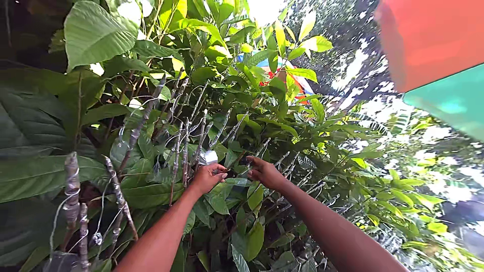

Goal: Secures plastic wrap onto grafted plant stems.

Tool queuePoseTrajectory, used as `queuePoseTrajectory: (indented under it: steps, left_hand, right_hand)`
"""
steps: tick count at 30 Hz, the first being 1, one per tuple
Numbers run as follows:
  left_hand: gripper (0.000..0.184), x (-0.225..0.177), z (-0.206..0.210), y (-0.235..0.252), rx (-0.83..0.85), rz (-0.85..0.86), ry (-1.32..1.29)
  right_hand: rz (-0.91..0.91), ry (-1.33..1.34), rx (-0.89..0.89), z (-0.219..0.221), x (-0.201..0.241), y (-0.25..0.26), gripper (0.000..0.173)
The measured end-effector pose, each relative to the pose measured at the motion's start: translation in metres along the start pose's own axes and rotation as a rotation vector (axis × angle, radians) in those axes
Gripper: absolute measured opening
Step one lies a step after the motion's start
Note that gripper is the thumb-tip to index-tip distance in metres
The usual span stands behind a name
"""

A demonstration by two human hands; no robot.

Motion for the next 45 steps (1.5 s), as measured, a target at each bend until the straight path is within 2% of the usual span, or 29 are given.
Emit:
queuePoseTrajectory:
  steps: [3,6,10,12,14,17,19,22,26,31,37,45]
  left_hand:
    - [0.033,0.001,0.001,-0.001,0.055,-0.062,-0.03]
    - [0.042,0.003,0.002,-0.001,0.094,-0.109,0.023]
    - [0.057,0.005,0.002,0.002,0.142,-0.074,0.11]
    - [0.059,0.006,0.003,0.002,0.169,-0.074,0.098]
    - [0.053,0.004,0.006,0.001,0.201,-0.063,0.055]
    - [0.028,0.005,0.006,0.001,0.203,-0.011,0.014]
    - [0.021,0.005,0.004,0.002,0.189,0.017,0.038]
    - [0.02,0.005,0.001,0.003,0.173,0.041,0.057]
    - [0.022,0.006,0.004,0.003,0.189,0.024,0.115]
    - [0.021,0.006,0.008,0.002,0.193,-0.041,0.152]
    - [0.034,0.004,0.007,-0.002,0.162,-0.133,-0.073]
    - [0.029,0.007,0.009,-0.004,0.126,-0.227,-0.196]
  right_hand:
    - [-0.136,-0.199,-0.005,0.009,0.018,-0.001,0.064]
    - [-0.231,-0.22,-0.037,0.018,0.028,-0.003,0.065]
    - [-0.363,-0.231,-0.124,0.024,0.039,-0.007,0.061]
    - [-0.416,-0.231,-0.123,0.027,0.042,-0.01,0.061]
    - [-0.437,-0.241,-0.1,0.029,0.043,-0.012,0.061]
    - [-0.413,-0.24,-0.064,0.032,0.04,-0.01,0.064]
    - [-0.366,-0.219,-0.024,0.034,0.035,-0.008,0.064]
    - [-0.253,-0.13,0.047,0.037,0.026,-0.006,0.054]
    - [-0.202,-0.052,0.075,0.038,0.021,-0.003,0.035]
    - [-0.147,-0.159,0.082,0.035,0.026,0.001,0.03]
    - [-0.008,-0.093,-0.064,0.026,0.02,0.006,0.029]
    - [-0.195,-0.187,-0.059,0.038,0.031,0.005,0.034]
Point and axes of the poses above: each hand's wrist, its own y-axis towards the middle knuckle, its own z-axis out of the palm, x = y × z, the point moved 6 cm from there along y, towards the middle knuckle, and after that the axes turned 12 degrees about -y, right-handed, at the moved point
